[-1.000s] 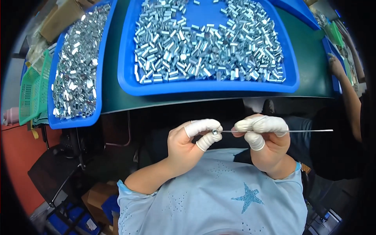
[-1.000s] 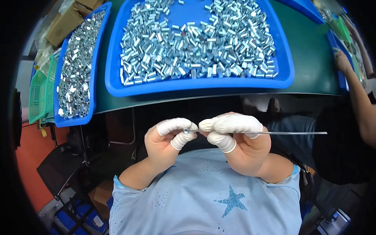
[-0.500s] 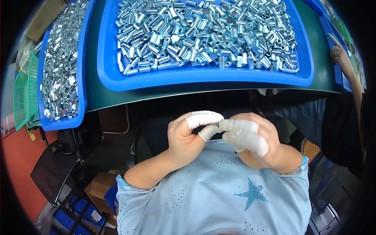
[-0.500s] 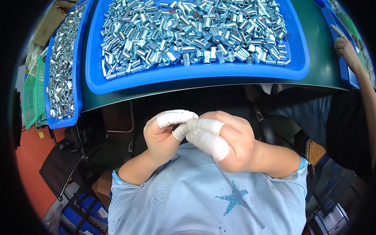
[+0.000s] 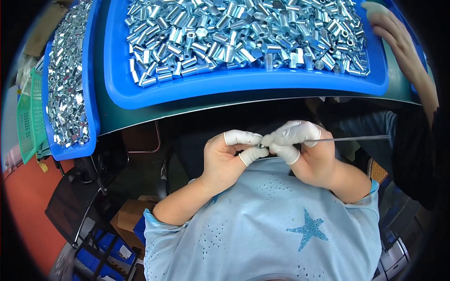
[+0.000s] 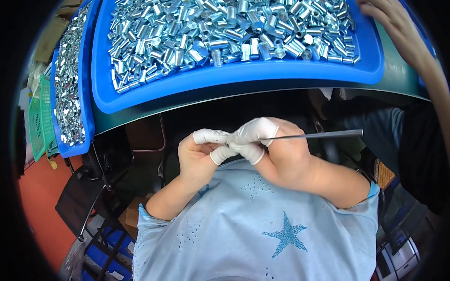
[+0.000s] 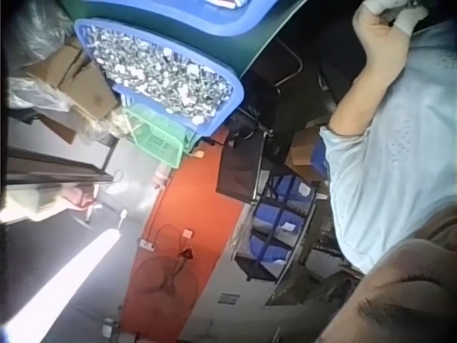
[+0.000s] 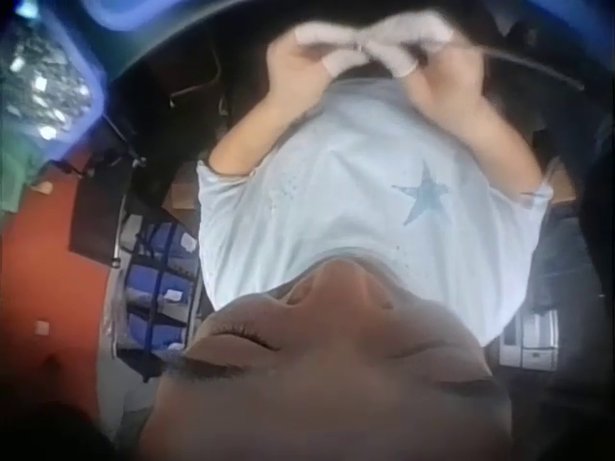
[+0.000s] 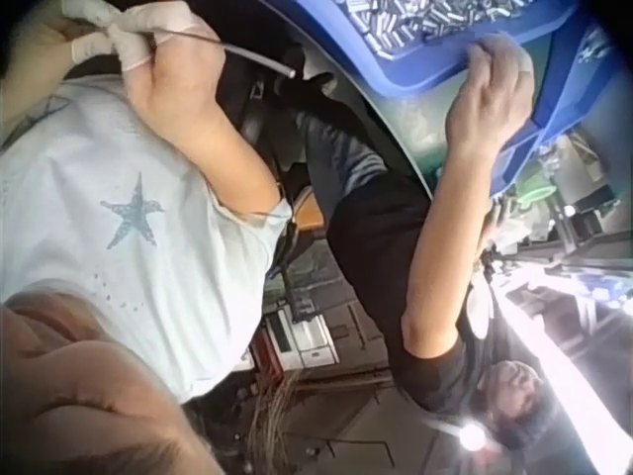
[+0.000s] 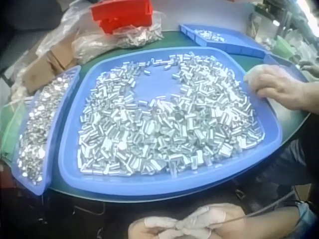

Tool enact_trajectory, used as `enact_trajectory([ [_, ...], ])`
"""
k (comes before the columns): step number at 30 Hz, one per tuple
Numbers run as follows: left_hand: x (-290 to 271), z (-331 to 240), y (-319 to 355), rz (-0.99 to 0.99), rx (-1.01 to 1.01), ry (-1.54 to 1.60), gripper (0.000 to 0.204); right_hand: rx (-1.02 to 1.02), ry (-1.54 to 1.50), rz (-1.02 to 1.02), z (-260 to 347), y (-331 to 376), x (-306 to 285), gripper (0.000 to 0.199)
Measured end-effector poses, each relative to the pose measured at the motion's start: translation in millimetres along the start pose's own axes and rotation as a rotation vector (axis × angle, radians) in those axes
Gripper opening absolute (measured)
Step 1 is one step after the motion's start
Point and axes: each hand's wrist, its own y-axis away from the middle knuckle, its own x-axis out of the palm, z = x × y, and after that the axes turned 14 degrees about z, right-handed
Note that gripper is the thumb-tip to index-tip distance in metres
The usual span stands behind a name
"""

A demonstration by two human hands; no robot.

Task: Inspect and sort small cylindrical metal components into trays and plastic bags.

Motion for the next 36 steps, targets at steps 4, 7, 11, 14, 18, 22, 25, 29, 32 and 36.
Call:
enact_trajectory([
  [4,3,3,4,-0.084,-0.028,-0.008,0.018,-0.214,0.295,-0.05,-7,3,7,0.013],
  [7,0,0,7,0.06,-0.044,-0.154,0.018,0.183,-0.09,0.026,2,2,2,0.015],
  [11,-2,10,6,-0.085,-0.033,0.168,0.02,-0.043,-0.044,-0.034,-4,4,-3,0.018],
  [14,-5,15,5,-0.086,-0.009,0.209,0.021,-0.061,-0.044,-0.06,-2,9,-7,0.02],
  [18,-5,16,5,-0.075,-0.011,0.261,0.022,-0.047,-0.042,-0.059,-4,13,-7,0.023],
  [22,-4,18,4,-0.066,-0.011,0.307,0.022,-0.032,-0.022,-0.08,-4,11,-1,0.024],
  [25,-3,19,4,-0.059,-0.014,0.333,0.022,-0.03,-0.011,-0.104,-5,11,2,0.024],
  [29,-1,21,5,-0.046,-0.024,0.359,0.022,-0.024,0.003,-0.11,-4,12,3,0.025],
  [32,-1,22,5,-0.041,-0.025,0.361,0.022,-0.01,0.025,-0.088,-5,11,3,0.026],
  [36,-1,21,6,-0.043,-0.071,0.315,0.021,-0.023,0.116,-0.021,-15,8,8,0.026],
])
